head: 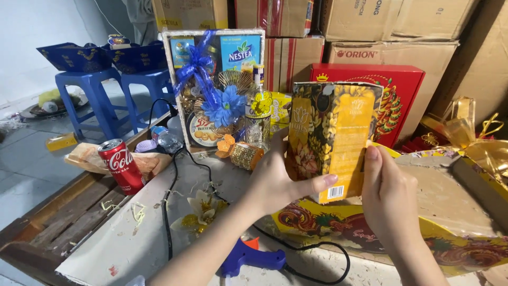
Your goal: The person holds a small yellow box, turning it over to inspect the sides, then places it into a larger decorative box. They continue to arrange several other small yellow boxes inside the larger container, adjusting their positions.
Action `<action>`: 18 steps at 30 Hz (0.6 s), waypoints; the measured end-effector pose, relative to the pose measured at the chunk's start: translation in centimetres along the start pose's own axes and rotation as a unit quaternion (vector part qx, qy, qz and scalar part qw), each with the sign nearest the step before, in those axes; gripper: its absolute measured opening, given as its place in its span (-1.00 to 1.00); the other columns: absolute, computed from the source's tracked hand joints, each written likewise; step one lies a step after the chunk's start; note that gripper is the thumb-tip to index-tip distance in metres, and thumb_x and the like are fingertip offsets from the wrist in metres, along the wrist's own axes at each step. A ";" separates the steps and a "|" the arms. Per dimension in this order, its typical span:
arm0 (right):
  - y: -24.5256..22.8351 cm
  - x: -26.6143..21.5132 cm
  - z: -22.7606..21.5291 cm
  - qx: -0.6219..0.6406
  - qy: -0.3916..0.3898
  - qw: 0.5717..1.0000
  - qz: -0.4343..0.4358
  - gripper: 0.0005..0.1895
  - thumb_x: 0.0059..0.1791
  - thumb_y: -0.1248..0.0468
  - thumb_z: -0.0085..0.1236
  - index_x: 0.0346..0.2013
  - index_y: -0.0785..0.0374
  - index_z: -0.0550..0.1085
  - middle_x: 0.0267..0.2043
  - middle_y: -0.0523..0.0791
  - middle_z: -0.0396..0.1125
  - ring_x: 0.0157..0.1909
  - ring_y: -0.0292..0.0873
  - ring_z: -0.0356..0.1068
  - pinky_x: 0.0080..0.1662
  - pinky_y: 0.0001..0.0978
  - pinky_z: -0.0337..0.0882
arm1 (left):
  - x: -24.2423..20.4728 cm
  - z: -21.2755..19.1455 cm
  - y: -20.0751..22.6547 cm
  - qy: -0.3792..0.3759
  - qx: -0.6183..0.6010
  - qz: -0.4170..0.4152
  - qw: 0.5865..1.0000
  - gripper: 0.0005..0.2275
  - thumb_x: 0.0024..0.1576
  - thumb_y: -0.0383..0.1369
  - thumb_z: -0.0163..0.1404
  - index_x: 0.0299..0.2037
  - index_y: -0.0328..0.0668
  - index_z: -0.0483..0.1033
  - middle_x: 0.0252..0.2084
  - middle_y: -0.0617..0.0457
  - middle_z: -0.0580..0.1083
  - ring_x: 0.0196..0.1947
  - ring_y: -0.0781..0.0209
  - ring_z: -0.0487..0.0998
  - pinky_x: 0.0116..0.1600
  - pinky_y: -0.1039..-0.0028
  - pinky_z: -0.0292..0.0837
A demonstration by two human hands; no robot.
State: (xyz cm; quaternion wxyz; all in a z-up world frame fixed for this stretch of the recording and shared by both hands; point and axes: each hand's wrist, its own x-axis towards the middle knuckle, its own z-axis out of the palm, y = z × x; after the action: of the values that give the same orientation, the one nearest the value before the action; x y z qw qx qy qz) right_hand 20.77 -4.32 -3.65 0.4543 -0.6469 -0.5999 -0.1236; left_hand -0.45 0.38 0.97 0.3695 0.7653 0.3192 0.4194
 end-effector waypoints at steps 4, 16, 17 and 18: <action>-1.0 -0.1 -0.5 0.080 0.027 0.996 -0.039 -0.51 0.35 0.26 -0.49 -0.18 0.42 0.44 -0.39 -0.01 0.40 -0.52 -0.18 0.40 -0.54 -0.50 0.39 | 0.6 0.0 -0.9 -0.082 -0.127 0.050 0.987 -0.09 -0.17 0.22 0.05 0.32 -0.26 0.22 0.24 -0.25 0.52 0.21 -0.14 0.62 0.06 0.26 0.81; -3.8 0.0 -1.7 0.100 0.018 0.969 -0.224 -0.71 0.12 0.57 -0.13 -0.18 0.28 -0.02 0.30 0.35 0.20 -0.80 -0.25 -0.15 -0.61 -0.41 -0.03 | 0.7 -0.4 -1.4 0.042 -0.118 0.046 0.991 -0.03 -0.21 0.10 0.19 0.38 -0.18 0.01 0.32 -0.12 0.35 0.35 -0.02 0.44 0.35 0.26 0.45; -3.7 0.0 -1.6 0.104 0.017 0.972 -0.209 -0.69 0.08 0.57 -0.09 -0.18 0.26 -0.02 0.30 0.31 0.22 -0.79 -0.24 -0.13 -0.61 -0.40 -0.03 | 0.7 -0.4 -1.4 0.042 -0.115 0.050 0.991 -0.05 -0.21 0.10 0.20 0.36 -0.19 0.05 0.30 -0.13 0.37 0.34 -0.01 0.45 0.36 0.27 0.44; -3.6 -0.2 -1.5 0.109 0.015 0.975 -0.192 -0.65 0.04 0.57 -0.06 -0.18 0.23 -0.01 0.31 0.27 0.23 -0.78 -0.23 -0.12 -0.60 -0.39 -0.03 | 0.6 -0.4 -1.4 0.041 -0.113 0.051 0.991 -0.06 -0.21 0.09 0.20 0.35 -0.19 0.08 0.29 -0.13 0.39 0.33 -0.01 0.47 0.37 0.27 0.44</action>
State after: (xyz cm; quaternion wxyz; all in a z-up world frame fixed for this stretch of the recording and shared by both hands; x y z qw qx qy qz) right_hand 18.06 -6.02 -1.38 0.4986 -0.4641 -0.7162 -0.1518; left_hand -0.74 1.75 0.16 0.4179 0.7164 0.2450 0.5020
